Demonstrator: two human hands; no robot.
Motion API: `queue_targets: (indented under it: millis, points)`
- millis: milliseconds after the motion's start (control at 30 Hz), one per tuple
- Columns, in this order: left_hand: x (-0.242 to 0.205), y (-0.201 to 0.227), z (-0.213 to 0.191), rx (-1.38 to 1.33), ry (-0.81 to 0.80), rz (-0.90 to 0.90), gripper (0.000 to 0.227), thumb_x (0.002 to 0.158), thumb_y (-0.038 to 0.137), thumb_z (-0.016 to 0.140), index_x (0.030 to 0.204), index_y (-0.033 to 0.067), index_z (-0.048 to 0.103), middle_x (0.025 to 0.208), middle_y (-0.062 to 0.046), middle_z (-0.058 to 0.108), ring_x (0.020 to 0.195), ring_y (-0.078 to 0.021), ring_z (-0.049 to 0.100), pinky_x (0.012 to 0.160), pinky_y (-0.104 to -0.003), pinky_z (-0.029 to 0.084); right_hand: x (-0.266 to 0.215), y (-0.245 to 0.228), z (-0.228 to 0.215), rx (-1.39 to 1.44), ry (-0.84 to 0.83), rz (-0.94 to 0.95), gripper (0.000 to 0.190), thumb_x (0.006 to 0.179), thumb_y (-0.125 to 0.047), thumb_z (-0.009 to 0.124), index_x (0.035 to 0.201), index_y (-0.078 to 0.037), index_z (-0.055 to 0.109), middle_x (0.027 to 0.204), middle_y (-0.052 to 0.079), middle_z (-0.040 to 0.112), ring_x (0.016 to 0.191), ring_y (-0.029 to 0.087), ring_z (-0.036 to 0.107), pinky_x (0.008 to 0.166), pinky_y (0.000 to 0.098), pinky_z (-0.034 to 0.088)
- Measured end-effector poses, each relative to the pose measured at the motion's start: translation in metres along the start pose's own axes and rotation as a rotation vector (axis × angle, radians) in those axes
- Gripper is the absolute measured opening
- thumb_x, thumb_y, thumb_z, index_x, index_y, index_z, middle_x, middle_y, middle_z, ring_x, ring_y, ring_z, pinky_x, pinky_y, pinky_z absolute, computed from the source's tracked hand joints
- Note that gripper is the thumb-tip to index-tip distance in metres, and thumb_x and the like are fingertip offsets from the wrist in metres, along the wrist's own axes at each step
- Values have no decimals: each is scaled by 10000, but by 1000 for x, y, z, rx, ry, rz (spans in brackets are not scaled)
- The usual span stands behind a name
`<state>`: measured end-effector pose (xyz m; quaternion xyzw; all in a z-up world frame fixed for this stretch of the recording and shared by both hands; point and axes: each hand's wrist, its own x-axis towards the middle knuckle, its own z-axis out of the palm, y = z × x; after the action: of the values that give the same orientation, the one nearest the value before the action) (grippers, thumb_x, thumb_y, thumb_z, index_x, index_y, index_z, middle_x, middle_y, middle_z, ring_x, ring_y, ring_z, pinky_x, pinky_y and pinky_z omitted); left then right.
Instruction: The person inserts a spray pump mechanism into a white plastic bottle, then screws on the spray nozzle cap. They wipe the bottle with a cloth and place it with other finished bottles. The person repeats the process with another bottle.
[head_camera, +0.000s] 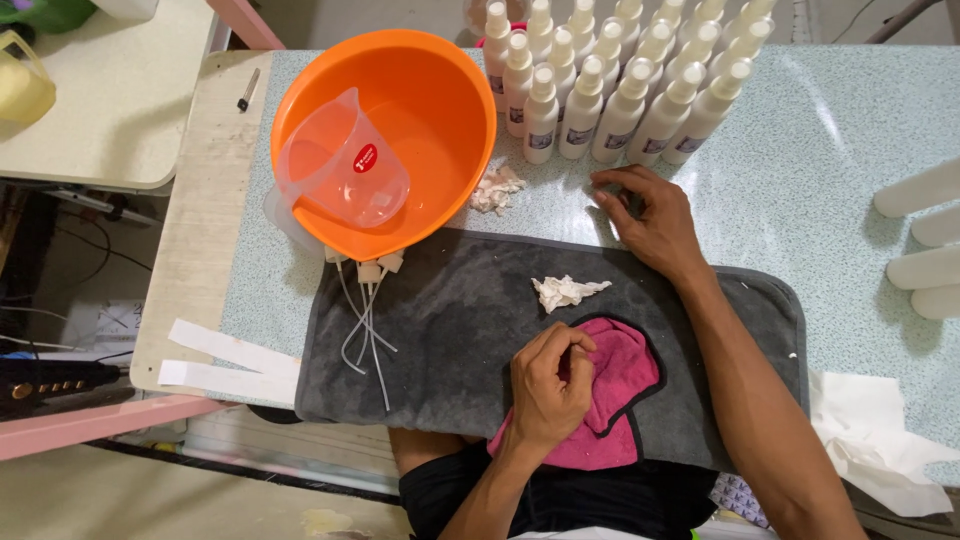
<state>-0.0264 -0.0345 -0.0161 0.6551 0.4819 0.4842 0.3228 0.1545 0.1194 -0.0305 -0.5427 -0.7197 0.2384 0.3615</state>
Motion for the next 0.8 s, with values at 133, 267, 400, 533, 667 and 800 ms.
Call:
queue_targets:
  millis: [133,267,400,533,667,800]
  points:
    - [1,0,-1,2,-7,1,146,864,13,496,826,61,628,749,-51,647,621,-187,583,565,-340,461,0,1,1,19,5,26,222,1014,-202,669,1172,-74,757,1111,50,717,777,158,575,719,299,430]
    - [0,0,0,1,-3,-1,155,873,14,494,831,55,637,750,-51,653,610,-176,574,541,-327,447,0,-3,-1,28,7,27,218,1013,-184,680,1181,-68,758,1096,61,714,780,158,573,710,297,428]
    - [1,1,-1,-22,2,-5,152,864,6,495,826,57,633,741,-46,640,626,-176,585,562,-325,460,0,0,-2,95,18,22,180,1019,-129,666,1141,-43,766,1073,77,734,770,132,571,658,267,400]
    - [2,0,-1,-22,17,8,148,864,9,494,821,60,626,750,-44,652,619,-186,590,568,-339,463,-1,-12,-15,181,176,-47,129,1055,-75,696,1165,-20,734,1084,152,746,903,194,696,708,260,553]
    - [0,2,-2,-25,44,23,149,868,2,495,810,60,618,727,-42,643,589,-181,565,527,-331,431,-10,-37,-45,440,356,-114,84,1127,88,624,1141,43,693,1000,184,719,815,222,697,624,252,516]
    - [0,1,-3,-62,64,13,154,872,7,478,814,53,613,765,-55,665,643,-205,616,575,-343,471,-55,-51,-110,493,450,-213,152,1189,-133,583,1271,-5,589,1059,215,659,884,285,693,633,313,470]
